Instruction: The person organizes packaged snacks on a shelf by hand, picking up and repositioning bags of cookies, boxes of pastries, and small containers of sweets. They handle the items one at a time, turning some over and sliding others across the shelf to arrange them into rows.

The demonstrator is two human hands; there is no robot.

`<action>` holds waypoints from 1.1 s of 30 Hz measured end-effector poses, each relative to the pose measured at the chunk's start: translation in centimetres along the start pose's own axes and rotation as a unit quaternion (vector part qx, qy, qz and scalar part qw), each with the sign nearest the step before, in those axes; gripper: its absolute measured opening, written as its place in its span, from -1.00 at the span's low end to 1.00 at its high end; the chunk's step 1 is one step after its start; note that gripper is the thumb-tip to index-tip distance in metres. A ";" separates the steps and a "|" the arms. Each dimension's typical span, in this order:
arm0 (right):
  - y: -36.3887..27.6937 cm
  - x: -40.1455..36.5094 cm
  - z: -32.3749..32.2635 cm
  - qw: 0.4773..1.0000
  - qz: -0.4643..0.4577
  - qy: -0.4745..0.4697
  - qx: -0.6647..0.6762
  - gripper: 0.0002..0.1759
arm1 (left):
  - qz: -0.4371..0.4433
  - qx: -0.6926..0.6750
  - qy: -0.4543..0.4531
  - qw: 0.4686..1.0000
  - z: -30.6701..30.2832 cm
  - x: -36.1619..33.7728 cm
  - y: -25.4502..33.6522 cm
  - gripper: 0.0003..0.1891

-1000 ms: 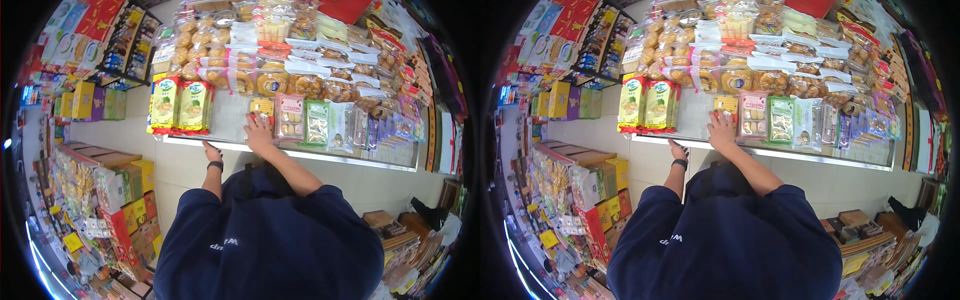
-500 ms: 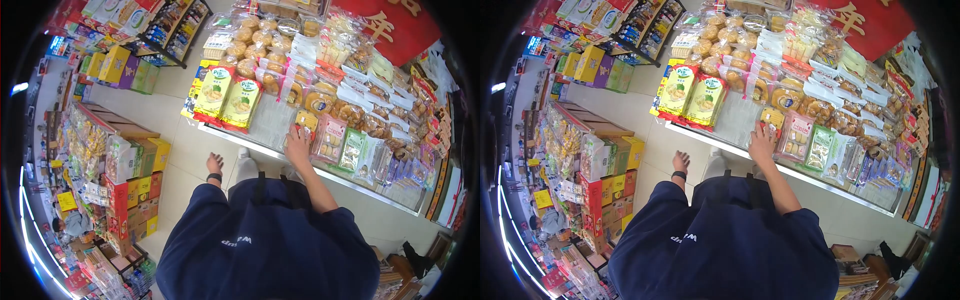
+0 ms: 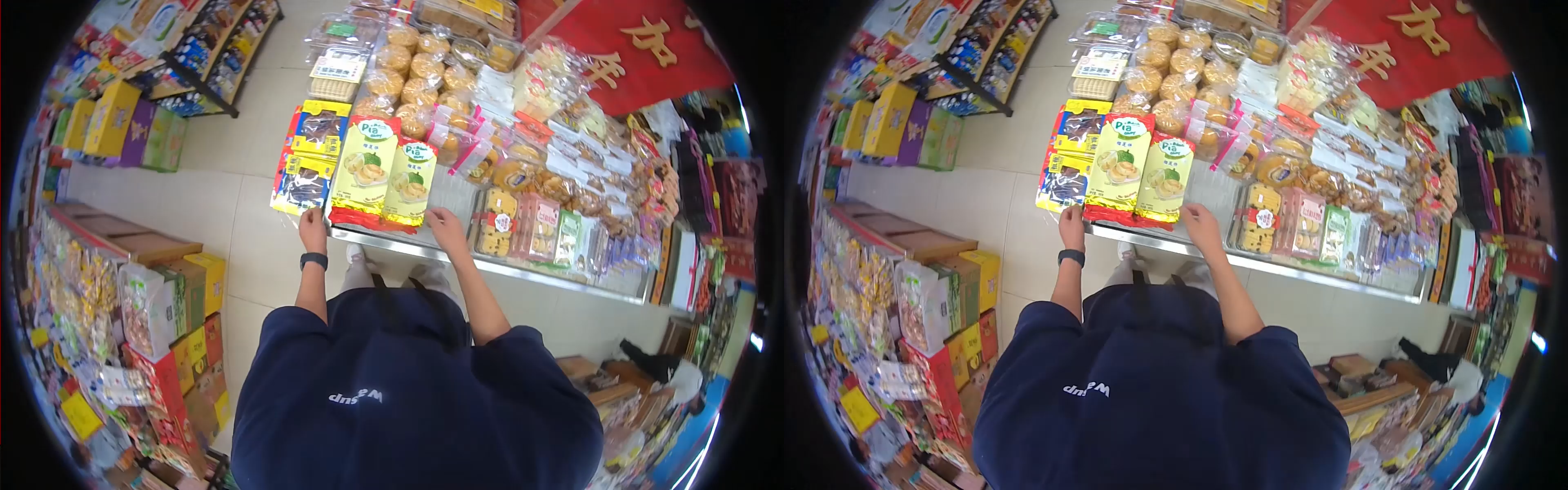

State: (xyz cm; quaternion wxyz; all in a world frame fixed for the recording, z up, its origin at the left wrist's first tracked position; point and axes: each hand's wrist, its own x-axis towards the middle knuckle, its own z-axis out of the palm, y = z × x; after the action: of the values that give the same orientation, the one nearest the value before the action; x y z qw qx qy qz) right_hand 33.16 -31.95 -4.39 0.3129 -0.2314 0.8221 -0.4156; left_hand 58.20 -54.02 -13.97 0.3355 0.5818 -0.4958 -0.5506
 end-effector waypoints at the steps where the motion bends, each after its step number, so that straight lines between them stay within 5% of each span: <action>1: 0.4 0.2 1.1 1.000 0.014 0.005 0.008 -0.58 | -0.051 0.026 -0.035 0.998 0.4 0.0 0.9 -0.65; 3: 1.2 0.4 3.1 0.998 0.041 0.021 0.032 -0.57 | 0.060 0.094 -0.010 0.994 1.5 2.1 -2.7 -0.64; 9: 1.7 0.8 4.5 0.997 0.036 0.057 0.049 -0.62 | 0.273 0.295 -0.022 0.915 2.2 0.8 0.9 -0.67; 11: 1.4 0.5 3.9 0.997 -0.028 0.064 -0.012 -0.66 | 0.218 0.290 -0.045 0.931 2.5 0.6 1.1 -0.66; 21: 2.1 -7.5 -3.1 0.989 0.027 0.137 0.051 -0.77 | 0.216 0.325 -0.011 0.921 3.1 0.1 1.5 -0.68; 22: 2.9 -8.0 -3.9 0.987 0.031 0.154 0.016 -0.78 | 0.164 0.335 -0.025 0.928 3.1 0.1 1.8 -0.66; 28: 6.4 -7.4 -4.6 0.967 0.049 0.221 -0.118 -0.79 | 0.177 0.483 0.038 0.856 2.8 0.5 0.1 -0.40; 33: 6.8 -4.0 -3.3 0.955 0.092 0.239 -0.148 -0.81 | 0.236 0.446 0.065 0.861 2.8 0.9 -0.7 -0.31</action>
State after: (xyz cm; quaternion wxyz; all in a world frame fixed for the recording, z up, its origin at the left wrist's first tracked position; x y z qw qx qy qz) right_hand 32.83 -23.85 -7.23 0.1068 -0.0925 0.9430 -0.3014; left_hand 55.49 -54.22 -15.36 0.1913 0.5696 -0.7877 -0.1358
